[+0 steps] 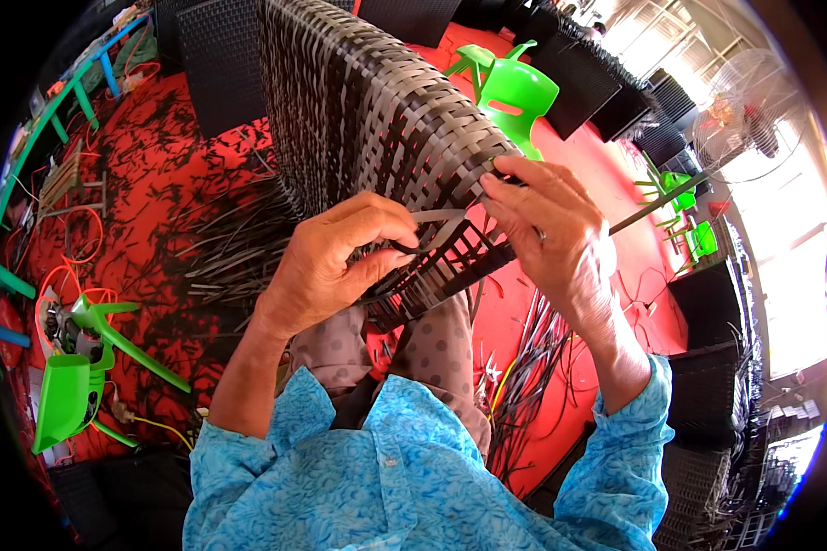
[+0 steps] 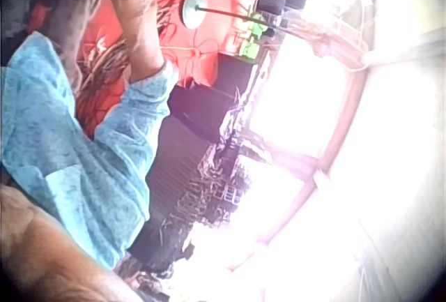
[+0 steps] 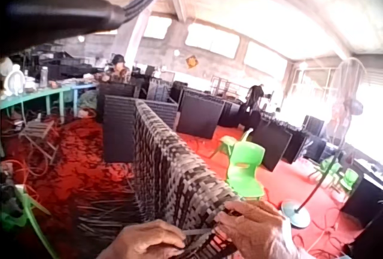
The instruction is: The person weaves strips of synthetic wicker material into the edge of a furniture frame. They thread the strips through existing weaves and pull them tight by hand, occasionally using a small flat tool to tuck the ends into the frame.
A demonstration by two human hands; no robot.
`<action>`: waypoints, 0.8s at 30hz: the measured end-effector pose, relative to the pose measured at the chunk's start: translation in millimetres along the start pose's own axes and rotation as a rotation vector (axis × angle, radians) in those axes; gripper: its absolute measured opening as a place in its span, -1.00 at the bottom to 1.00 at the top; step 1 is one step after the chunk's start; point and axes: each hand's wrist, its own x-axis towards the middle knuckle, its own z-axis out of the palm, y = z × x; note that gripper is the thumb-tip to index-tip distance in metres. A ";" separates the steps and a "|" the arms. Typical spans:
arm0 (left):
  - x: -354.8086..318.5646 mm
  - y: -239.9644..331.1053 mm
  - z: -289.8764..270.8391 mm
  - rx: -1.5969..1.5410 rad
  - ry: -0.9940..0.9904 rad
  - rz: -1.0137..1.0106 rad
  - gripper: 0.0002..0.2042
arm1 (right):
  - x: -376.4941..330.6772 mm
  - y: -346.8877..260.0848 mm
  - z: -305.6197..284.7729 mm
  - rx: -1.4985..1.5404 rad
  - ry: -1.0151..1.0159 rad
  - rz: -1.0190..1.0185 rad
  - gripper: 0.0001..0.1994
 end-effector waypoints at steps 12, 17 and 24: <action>10.0 -9.7 19.8 0.243 0.433 0.075 -0.82 | 7.0 27.3 7.3 0.472 -0.110 0.380 -0.58; 4.5 -20.6 24.7 -0.243 0.422 0.014 -0.70 | 9.0 40.2 11.5 0.561 -0.205 0.369 -0.49; -89.3 -105.7 48.1 0.016 0.207 -0.540 -0.84 | 13.9 39.0 1.4 0.667 -0.379 0.493 -0.35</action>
